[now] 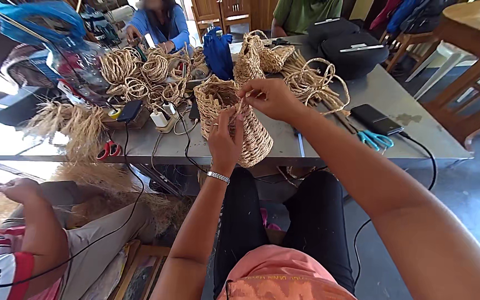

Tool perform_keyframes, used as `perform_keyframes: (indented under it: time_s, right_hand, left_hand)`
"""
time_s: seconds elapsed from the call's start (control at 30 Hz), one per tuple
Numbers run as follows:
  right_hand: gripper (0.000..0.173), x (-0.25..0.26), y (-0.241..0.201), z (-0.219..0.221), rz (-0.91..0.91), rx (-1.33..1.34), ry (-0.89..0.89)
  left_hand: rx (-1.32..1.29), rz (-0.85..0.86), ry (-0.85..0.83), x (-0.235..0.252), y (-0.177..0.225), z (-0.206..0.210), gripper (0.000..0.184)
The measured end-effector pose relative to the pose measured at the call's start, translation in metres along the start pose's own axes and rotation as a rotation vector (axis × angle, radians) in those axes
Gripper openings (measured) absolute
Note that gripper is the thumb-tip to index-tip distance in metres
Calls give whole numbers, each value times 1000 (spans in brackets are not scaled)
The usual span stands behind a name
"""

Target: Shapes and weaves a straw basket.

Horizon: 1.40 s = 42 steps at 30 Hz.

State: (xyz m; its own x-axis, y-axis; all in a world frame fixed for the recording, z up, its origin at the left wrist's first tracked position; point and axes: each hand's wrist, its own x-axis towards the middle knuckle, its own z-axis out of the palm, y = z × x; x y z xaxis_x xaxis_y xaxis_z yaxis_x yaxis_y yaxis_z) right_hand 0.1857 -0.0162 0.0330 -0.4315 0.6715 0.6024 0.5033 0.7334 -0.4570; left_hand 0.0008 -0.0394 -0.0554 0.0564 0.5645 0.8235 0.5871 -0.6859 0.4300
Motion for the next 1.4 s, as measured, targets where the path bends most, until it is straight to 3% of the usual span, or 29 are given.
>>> perform_keyframes:
  time_s: [0.1,0.2,0.5,0.77,1.3,1.4]
  right_hand:
    - [20,2,-2,4,-65,-100,62]
    - [20,6,-10,5,36,-179,86]
    - [19,-3,-3,4,61,-31,118]
    - [19,-6,-1,8,41,-4,148]
    - [16,-20,7,32,-56,-23,252]
    - [23,-19,5,32,-72,-26,254]
  left_hand:
    - [15,-10,33,11,4,-6,31]
    - [20,-67,-43,11,15,-17,30]
    - [-10,-100,-137,5,29,-27,35]
    - [-73,-217,-63,22,28,-22,34]
    - [-101,-33,-13,0,31,-16,22]
    - [-102,-24,-3,-1,29,-13,21]
